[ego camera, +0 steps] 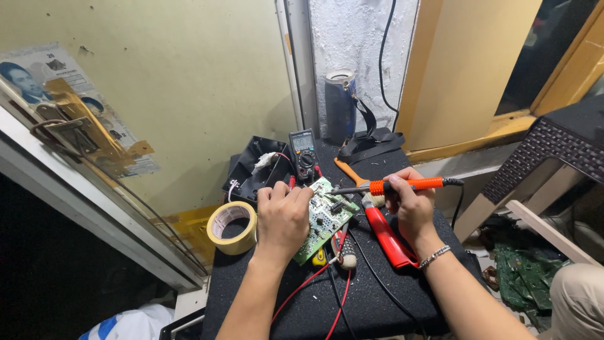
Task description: Soldering electronic components onto a printed circuit board and verifying connections using a multimeter.
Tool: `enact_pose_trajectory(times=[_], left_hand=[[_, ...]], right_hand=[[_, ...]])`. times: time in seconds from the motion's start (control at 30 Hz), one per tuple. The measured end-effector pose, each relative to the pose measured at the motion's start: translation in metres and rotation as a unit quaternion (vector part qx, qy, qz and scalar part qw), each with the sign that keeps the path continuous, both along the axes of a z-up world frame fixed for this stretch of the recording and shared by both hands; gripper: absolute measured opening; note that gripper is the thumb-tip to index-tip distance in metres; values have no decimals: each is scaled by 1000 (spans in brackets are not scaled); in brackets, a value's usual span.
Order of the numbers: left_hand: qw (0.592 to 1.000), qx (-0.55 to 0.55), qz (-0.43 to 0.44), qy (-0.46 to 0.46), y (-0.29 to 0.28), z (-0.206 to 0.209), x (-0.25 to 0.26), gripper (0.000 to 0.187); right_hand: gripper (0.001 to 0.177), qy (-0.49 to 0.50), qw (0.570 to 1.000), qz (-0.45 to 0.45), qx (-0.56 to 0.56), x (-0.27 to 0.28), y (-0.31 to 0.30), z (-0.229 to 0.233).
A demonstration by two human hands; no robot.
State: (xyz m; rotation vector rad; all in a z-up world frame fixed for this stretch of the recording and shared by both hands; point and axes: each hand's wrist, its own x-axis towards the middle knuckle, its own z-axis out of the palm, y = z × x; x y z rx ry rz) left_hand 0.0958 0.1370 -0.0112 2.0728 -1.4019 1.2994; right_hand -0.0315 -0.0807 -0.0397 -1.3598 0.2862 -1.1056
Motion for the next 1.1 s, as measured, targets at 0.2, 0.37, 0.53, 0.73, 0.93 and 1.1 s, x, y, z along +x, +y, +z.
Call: enact_pose_trajectory(times=[0.2, 0.37, 0.53, 0.73, 0.93, 1.1], left_hand=[[1000, 6, -4, 6, 0, -2, 1, 16], [1000, 9, -4, 6, 0, -1, 1, 15], [1000, 7, -6, 5, 0, -4, 2, 15], [1000, 5, -3, 4, 1, 1, -1, 15], [1000, 6, -6, 6, 1, 1, -1, 15], [1000, 11, -4, 7, 1, 2, -2, 15]], right_hand=[[21, 3, 1000, 8, -2, -1, 3, 2], [22, 4, 1000, 5, 0, -1, 3, 4], [22, 7, 1000, 10, -2, -1, 3, 3], [22, 11, 1000, 11, -2, 0, 0, 0], [22, 10, 1000, 13, -5, 1, -1, -3], [22, 12, 1000, 9, -4, 0, 0, 1]])
